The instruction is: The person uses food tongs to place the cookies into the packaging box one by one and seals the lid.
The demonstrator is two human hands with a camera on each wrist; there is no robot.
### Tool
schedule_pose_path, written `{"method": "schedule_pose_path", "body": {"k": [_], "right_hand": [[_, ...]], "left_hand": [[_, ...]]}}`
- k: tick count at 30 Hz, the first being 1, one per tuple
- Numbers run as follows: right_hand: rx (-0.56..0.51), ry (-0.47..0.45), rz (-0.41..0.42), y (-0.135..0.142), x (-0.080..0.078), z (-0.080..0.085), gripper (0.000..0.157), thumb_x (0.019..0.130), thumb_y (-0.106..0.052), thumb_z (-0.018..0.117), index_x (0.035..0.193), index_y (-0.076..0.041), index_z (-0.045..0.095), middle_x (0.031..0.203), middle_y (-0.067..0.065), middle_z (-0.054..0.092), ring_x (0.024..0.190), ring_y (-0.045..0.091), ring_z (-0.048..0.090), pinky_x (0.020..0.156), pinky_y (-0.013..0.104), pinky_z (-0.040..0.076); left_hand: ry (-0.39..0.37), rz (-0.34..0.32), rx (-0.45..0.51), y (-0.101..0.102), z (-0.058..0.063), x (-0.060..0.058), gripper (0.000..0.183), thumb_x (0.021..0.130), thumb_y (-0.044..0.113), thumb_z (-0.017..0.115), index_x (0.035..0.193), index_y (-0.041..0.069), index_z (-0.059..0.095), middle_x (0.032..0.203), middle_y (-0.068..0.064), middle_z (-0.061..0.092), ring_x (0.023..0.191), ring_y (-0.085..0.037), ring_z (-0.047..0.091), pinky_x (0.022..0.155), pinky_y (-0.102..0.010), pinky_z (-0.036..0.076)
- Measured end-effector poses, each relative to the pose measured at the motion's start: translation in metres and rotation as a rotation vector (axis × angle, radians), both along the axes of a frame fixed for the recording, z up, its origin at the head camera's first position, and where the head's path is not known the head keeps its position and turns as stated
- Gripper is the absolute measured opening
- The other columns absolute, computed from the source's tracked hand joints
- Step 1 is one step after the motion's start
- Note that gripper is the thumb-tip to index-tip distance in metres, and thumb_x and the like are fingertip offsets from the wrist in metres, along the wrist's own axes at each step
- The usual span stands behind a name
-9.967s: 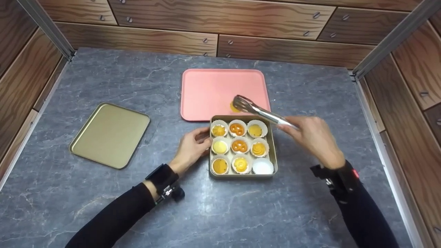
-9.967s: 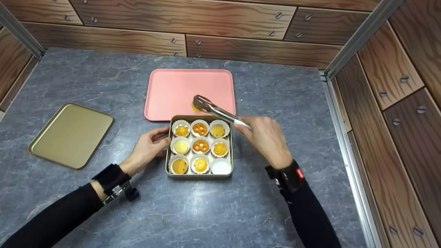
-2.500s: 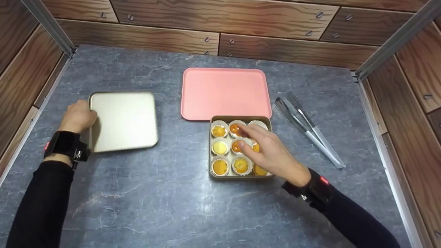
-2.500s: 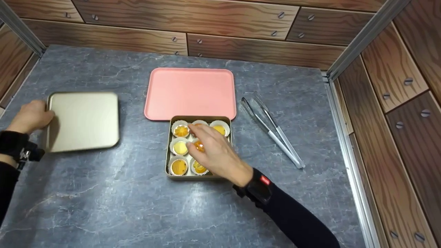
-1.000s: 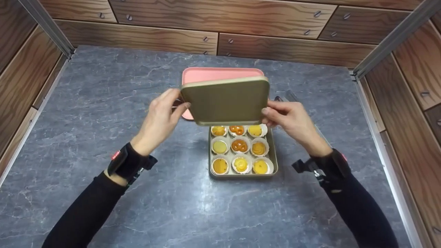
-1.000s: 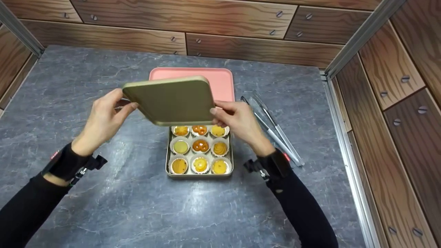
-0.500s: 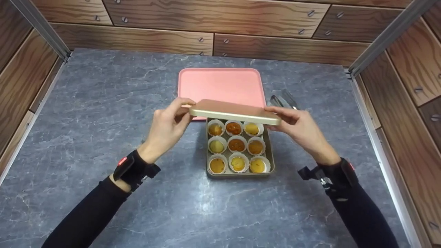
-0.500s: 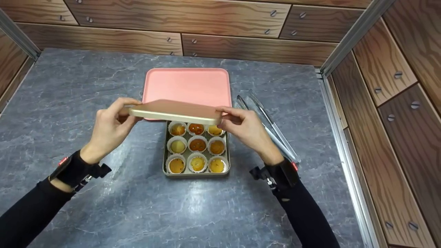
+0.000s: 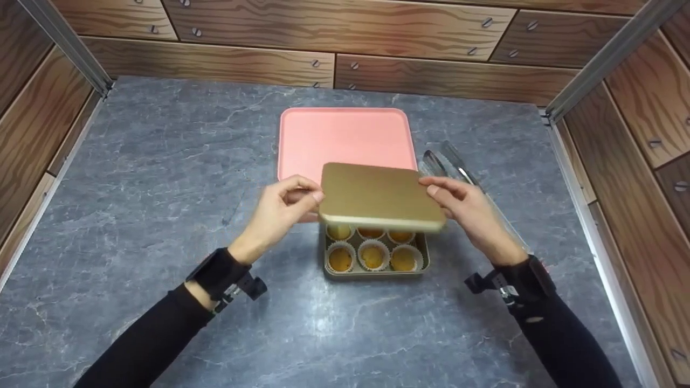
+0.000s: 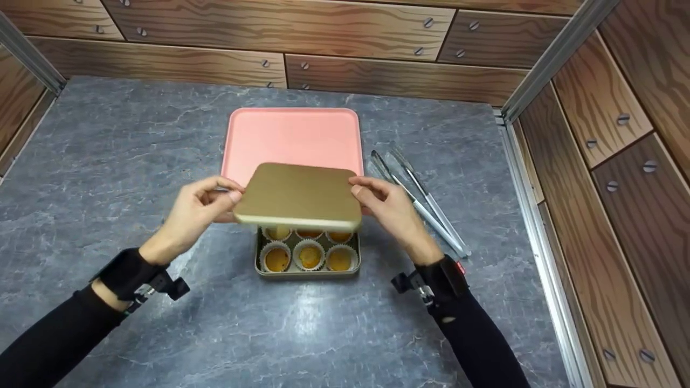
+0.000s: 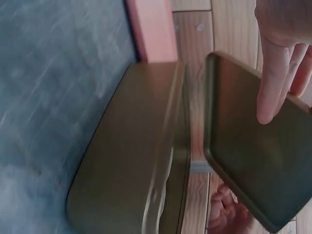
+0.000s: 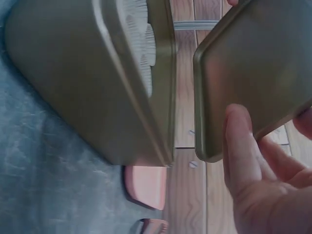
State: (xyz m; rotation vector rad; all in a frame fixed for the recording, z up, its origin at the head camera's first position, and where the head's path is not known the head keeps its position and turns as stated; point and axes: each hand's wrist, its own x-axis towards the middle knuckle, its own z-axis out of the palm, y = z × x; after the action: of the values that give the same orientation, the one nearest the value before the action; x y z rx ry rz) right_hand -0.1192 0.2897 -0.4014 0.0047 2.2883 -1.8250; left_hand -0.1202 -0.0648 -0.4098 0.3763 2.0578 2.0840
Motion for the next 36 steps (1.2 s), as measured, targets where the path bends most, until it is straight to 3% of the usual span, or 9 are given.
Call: {"method": "schedule_pose_path", "body": {"k": [3, 6, 11, 16, 24, 30, 36], "right_hand": [[0.012, 0.003, -0.008, 0.001, 0.001, -0.010, 0.042, 0.102, -0.017, 0.066, 0.137, 0.004, 0.059, 0.114, 0.011, 0.070, 0.096, 0.015, 0.067, 0.085, 0.026, 0.061], [-0.008, 0.005, -0.006, 0.002, 0.003, -0.017, 0.039, 0.100, -0.010, 0.067, 0.135, 0.005, 0.056, 0.098, 0.007, 0.070, 0.088, 0.015, 0.068, 0.082, 0.027, 0.062], [-0.030, -0.012, 0.015, 0.001, 0.004, -0.024, 0.050, 0.098, -0.004, 0.067, 0.142, 0.004, 0.044, 0.095, 0.006, 0.070, 0.086, 0.015, 0.068, 0.080, 0.028, 0.062], [-0.015, -0.040, 0.024, -0.003, 0.003, -0.029, 0.052, 0.099, -0.005, 0.067, 0.141, 0.013, 0.044, 0.093, 0.003, 0.071, 0.085, 0.013, 0.070, 0.079, 0.029, 0.064], [0.103, -0.019, 0.043, -0.008, 0.005, -0.030, 0.044, 0.098, -0.009, 0.069, 0.131, 0.017, 0.054, 0.095, 0.013, 0.069, 0.078, 0.015, 0.071, 0.071, 0.034, 0.067], [0.228, 0.020, 0.046, -0.010, 0.005, -0.028, 0.046, 0.098, -0.013, 0.070, 0.132, 0.015, 0.057, 0.100, 0.017, 0.068, 0.078, 0.013, 0.069, 0.067, 0.031, 0.066], [0.287, 0.070, 0.034, -0.010, 0.002, -0.030, 0.045, 0.099, -0.013, 0.070, 0.131, 0.016, 0.058, 0.099, 0.018, 0.068, 0.076, 0.011, 0.066, 0.064, 0.028, 0.065]], "left_hand": [[-0.058, -0.028, 0.006, 0.005, -0.008, 0.005, 0.020, 0.095, 0.006, 0.071, 0.112, -0.003, 0.066, 0.105, -0.018, 0.074, 0.094, -0.027, 0.075, 0.084, -0.041, 0.066], [-0.162, -0.043, 0.024, 0.009, -0.015, 0.010, 0.026, 0.093, 0.004, 0.072, 0.115, -0.005, 0.060, 0.104, -0.022, 0.075, 0.093, -0.031, 0.076, 0.084, -0.042, 0.065], [-0.259, -0.042, -0.055, 0.009, -0.025, 0.014, 0.051, 0.093, 0.008, 0.075, 0.137, -0.003, 0.051, 0.098, -0.020, 0.076, 0.086, -0.031, 0.076, 0.083, -0.044, 0.066], [-0.232, -0.077, -0.136, 0.007, -0.034, 0.016, 0.054, 0.095, 0.012, 0.074, 0.140, -0.008, 0.052, 0.093, -0.020, 0.077, 0.075, -0.027, 0.076, 0.076, -0.049, 0.066], [-0.219, -0.062, -0.218, 0.008, -0.040, 0.016, 0.043, 0.095, 0.012, 0.074, 0.132, -0.005, 0.059, 0.093, -0.014, 0.070, 0.070, -0.022, 0.072, 0.068, -0.040, 0.067], [-0.173, -0.023, -0.347, 0.010, -0.042, 0.015, 0.057, 0.092, 0.016, 0.078, 0.141, 0.001, 0.053, 0.090, -0.010, 0.069, 0.066, -0.022, 0.071, 0.066, -0.045, 0.066], [-0.168, -0.029, -0.377, 0.011, -0.041, 0.014, 0.061, 0.092, 0.019, 0.079, 0.144, 0.003, 0.051, 0.093, -0.009, 0.070, 0.069, -0.026, 0.073, 0.065, -0.045, 0.066]]}}
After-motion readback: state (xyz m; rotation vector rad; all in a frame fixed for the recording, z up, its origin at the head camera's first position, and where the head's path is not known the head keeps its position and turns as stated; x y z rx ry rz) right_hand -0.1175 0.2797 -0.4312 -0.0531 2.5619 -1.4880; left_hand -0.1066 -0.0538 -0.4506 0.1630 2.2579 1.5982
